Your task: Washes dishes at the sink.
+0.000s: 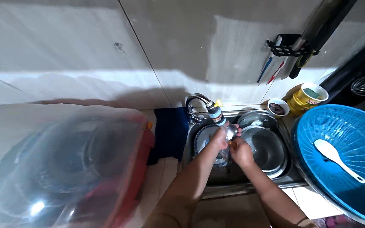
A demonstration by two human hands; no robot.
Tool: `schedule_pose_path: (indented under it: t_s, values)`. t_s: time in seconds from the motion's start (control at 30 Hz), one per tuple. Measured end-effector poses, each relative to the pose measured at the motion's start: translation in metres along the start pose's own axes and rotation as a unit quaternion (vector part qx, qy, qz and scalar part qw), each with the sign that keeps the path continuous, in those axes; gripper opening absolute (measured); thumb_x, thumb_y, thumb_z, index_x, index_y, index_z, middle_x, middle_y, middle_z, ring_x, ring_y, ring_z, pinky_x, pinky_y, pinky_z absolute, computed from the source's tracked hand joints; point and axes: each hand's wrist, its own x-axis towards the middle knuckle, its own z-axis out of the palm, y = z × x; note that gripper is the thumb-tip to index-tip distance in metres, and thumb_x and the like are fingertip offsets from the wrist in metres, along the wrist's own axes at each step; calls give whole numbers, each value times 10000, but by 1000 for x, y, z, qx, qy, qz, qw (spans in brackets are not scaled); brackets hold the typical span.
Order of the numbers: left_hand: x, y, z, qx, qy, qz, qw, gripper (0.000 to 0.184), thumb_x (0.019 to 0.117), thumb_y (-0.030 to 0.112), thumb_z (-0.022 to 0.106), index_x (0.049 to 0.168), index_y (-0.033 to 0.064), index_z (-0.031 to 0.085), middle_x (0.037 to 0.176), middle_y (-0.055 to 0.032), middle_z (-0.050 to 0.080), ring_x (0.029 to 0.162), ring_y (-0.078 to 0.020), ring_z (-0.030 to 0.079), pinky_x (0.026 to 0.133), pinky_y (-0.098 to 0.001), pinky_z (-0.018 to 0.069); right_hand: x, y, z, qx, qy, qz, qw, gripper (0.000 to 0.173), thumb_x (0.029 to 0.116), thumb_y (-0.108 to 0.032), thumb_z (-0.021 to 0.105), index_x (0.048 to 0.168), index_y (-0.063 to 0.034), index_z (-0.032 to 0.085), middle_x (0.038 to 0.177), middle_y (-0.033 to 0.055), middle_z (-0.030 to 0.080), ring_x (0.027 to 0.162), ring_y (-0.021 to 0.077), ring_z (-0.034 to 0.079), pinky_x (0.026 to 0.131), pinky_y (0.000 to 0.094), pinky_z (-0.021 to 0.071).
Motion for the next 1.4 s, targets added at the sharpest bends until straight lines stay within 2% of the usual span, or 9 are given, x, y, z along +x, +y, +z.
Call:
schedule_pose_path:
  t_s: [0.3,0.6,0.77,0.93,1.03,1.13,1.2,1.3,1.4]
  values:
    - [2,0,-11,21,48,-15,999,674,1103,513,189,1272,4,598,1083,-197,695,929,-293,694,823,-446,595,-34,14,-4,203,-30,56,977,269,825,-368,760,997,-212,625,821,-50,659,729,99,658,658,377,601]
    - [7,-2,-18,6,38,-8,999,666,1105,506,197,1323,-4,565,1123,-220,687,968,-316,699,853,-460,597,-28,41,-17,334,6,128,934,272,921,-289,687,1129,-157,572,847,38,669,632,181,675,521,424,604]
    - [-10,-1,2,73,63,3,995,550,1106,499,227,1394,211,595,1159,-126,695,988,-263,677,851,-475,567,-12,13,-27,401,97,44,910,508,1039,-295,573,1513,-144,474,1430,90,573,1237,168,619,1021,373,560]
    - [-32,-3,14,-6,62,73,995,533,1118,430,222,1322,115,600,1092,-115,703,982,-212,683,858,-421,580,13,-34,0,236,77,-71,966,416,1051,-495,449,1439,-424,582,1687,-18,293,1570,255,215,1265,573,214]
    - [-39,-2,5,-11,46,81,996,465,1117,374,268,1250,79,601,1078,-113,705,1003,-216,678,891,-444,577,33,-39,13,171,124,-91,973,336,1034,-428,488,1308,-351,667,1575,-7,470,1503,253,360,1242,526,309]
    - [-47,5,0,55,115,92,988,421,1110,373,306,1040,91,611,828,-52,637,766,-170,632,711,-384,564,40,-55,15,136,108,-89,981,316,979,-359,603,1278,-280,670,1480,68,532,1380,243,500,1153,446,448]
    - [-56,9,-5,82,152,78,982,550,1102,517,260,1151,108,626,909,-67,662,801,-183,643,693,-388,562,45,-63,13,110,86,-73,988,334,991,-328,591,1309,-254,663,1470,100,534,1324,249,551,1097,432,500]
    - [-64,6,-24,116,140,65,981,575,1085,549,318,1478,165,488,1368,-89,620,1204,-222,624,976,-462,549,64,-57,11,106,14,1,994,394,894,-294,682,1285,-248,665,1331,73,631,1182,246,643,982,476,567]
    - [-55,-2,-36,131,154,104,974,452,1092,426,434,1411,129,555,1264,-104,666,1101,-217,663,899,-425,578,72,-44,13,156,-60,77,983,350,957,-421,621,1227,-212,698,1102,70,744,1046,244,709,939,522,574]
